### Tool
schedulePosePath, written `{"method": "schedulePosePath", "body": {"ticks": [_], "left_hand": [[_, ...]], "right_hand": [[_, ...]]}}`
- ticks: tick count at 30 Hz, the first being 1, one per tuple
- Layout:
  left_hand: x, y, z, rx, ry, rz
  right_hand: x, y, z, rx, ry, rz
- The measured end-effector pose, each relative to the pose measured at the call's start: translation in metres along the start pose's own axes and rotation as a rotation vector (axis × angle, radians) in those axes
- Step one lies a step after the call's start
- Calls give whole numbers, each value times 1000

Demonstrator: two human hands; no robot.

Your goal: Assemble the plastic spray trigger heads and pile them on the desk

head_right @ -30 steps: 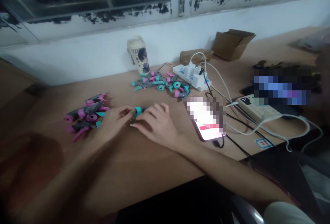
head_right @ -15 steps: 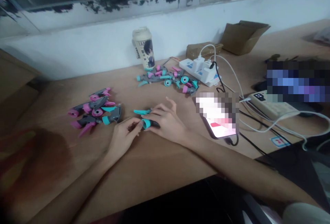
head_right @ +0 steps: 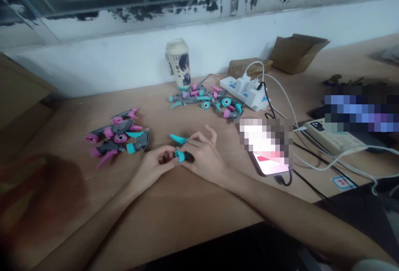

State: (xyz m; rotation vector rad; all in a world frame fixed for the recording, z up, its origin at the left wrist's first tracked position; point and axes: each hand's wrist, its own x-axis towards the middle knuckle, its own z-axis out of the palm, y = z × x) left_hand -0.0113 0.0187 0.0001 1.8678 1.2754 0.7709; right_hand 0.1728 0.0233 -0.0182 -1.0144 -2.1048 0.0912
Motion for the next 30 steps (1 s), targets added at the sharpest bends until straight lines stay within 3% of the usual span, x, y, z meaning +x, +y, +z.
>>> {"method": "schedulePosePath", "body": {"ticks": [6, 20, 30], "left_hand": [[5, 7, -11, -121, -172, -143], [8, 12, -20, -117, -296, -222], [7, 15, -20, -92, -282, -178]], "right_hand": [[-3, -3, 1, 20, 1, -43], [-2, -5, 6, 75, 43, -87], [-3, -3, 4, 55, 28, -67]]}}
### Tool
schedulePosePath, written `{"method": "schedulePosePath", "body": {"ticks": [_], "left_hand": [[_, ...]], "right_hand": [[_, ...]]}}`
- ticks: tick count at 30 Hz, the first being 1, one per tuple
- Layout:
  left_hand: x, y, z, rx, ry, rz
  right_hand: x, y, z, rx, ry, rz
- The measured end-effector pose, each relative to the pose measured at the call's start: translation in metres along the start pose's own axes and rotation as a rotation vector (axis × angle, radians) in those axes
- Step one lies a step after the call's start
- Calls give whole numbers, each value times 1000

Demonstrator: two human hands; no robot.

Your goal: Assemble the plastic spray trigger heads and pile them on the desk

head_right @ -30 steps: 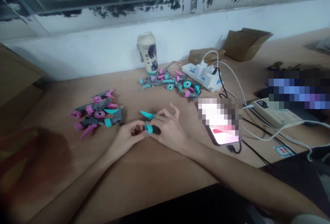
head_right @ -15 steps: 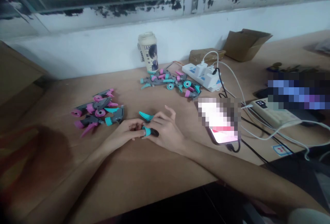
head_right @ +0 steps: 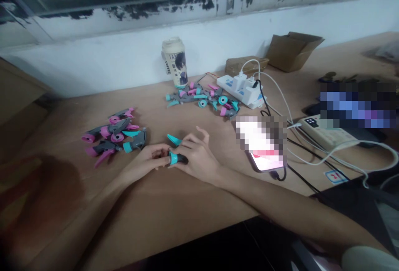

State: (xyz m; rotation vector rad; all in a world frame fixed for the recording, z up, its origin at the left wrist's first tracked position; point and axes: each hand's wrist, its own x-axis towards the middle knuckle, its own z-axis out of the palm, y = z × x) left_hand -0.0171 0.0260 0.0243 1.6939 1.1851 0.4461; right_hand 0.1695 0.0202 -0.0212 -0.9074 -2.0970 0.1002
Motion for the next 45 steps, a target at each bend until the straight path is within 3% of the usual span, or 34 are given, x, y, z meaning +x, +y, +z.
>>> {"method": "schedulePosePath", "body": {"ticks": [16, 22, 30, 45], "left_hand": [[3, -3, 1, -84, -2, -14], [3, -3, -9, -41, -147, -33], [-2, -5, 4, 1, 21, -23], [-2, -11, 13, 154, 136, 24]], "right_hand": [[1, 1, 0, 38, 7, -10], [-2, -1, 5, 5, -45, -48], [1, 0, 0, 67, 13, 30], [3, -2, 3, 90, -8, 59]]}}
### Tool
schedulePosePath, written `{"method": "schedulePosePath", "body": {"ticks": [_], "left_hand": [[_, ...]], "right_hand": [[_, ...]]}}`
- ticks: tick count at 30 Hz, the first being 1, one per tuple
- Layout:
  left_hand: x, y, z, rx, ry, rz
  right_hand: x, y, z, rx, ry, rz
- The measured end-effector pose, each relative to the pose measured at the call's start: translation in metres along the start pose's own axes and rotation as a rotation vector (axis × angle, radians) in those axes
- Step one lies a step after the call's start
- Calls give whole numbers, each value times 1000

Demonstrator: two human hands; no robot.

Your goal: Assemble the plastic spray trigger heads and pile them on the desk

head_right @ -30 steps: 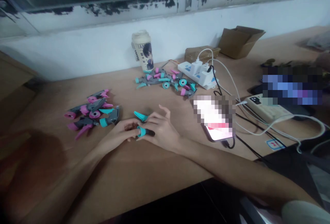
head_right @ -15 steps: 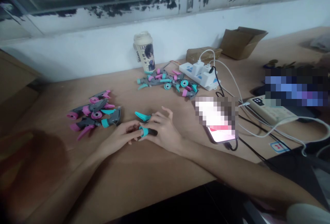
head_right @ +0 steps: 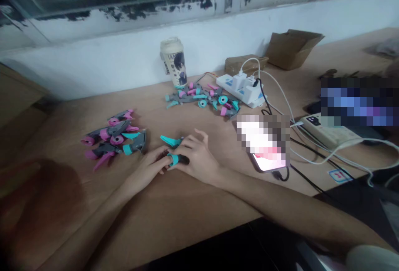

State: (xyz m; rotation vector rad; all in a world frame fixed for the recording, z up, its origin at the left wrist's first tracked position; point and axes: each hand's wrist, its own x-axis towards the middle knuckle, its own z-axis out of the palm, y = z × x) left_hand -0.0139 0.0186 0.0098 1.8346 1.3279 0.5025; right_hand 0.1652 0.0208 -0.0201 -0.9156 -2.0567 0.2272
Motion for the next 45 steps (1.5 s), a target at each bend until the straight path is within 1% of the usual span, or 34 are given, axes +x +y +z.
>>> {"method": "schedulePosePath", "body": {"ticks": [8, 13, 17, 22, 27, 29, 31, 35, 40, 45], "left_hand": [[-2, 6, 0, 28, 17, 21], [-4, 9, 1, 70, 39, -9], [-4, 11, 1, 50, 42, -21], [-3, 9, 3, 17, 64, -20], [-1, 3, 6, 93, 118, -6], [-1, 0, 6, 17, 94, -7], [0, -2, 5, -112, 48, -14], [2, 0, 2, -297, 0, -15], [2, 4, 1, -340, -31, 17], [5, 5, 0, -365, -48, -20]], "right_hand": [[-1, -1, 1, 5, 10, -3], [-1, 1, 2, -14, -10, 4], [-1, 2, 3, -12, -16, -3], [-1, 0, 2, -7, -20, -8], [-1, 0, 0, -12, -23, 15], [0, 0, -1, -15, -13, 30], [1, 0, -1, -12, -4, 42], [2, 0, -2, -6, 3, 41], [0, 1, -2, 8, 0, 17], [0, 3, -1, -18, 12, -6]]}}
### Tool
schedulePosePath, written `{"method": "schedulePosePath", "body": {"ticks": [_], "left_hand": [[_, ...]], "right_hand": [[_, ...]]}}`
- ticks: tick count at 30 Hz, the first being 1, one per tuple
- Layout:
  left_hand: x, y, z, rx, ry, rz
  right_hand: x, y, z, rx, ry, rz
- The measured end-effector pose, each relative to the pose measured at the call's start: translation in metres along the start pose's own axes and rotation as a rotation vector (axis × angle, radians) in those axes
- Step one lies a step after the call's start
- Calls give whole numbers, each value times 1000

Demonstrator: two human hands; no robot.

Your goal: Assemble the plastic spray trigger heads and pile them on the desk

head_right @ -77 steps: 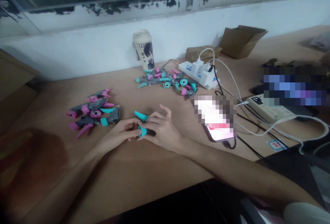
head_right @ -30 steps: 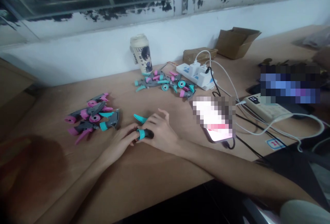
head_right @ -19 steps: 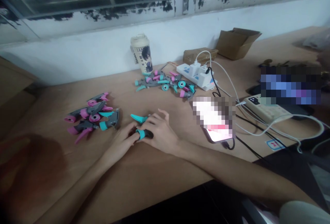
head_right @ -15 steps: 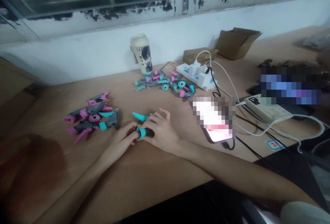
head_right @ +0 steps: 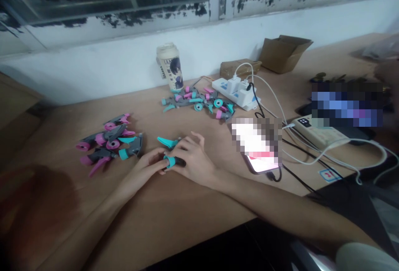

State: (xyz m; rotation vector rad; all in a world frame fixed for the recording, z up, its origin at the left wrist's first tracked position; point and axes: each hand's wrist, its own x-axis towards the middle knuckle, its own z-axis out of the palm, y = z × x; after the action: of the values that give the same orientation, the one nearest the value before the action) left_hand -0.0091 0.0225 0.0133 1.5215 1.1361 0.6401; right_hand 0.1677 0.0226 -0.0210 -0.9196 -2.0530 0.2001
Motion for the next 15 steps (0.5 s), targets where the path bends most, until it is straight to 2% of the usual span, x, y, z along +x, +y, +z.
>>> {"method": "schedulePosePath", "body": {"ticks": [6, 11, 15], "left_hand": [[0, 3, 4, 38, 29, -35], [-2, -2, 8, 86, 108, -14], [-2, -5, 10, 87, 113, -10]], "right_hand": [[0, 1, 1, -48, -18, -11], [-1, 3, 2, -58, -15, -20], [-1, 4, 3, -55, -14, -27]]}}
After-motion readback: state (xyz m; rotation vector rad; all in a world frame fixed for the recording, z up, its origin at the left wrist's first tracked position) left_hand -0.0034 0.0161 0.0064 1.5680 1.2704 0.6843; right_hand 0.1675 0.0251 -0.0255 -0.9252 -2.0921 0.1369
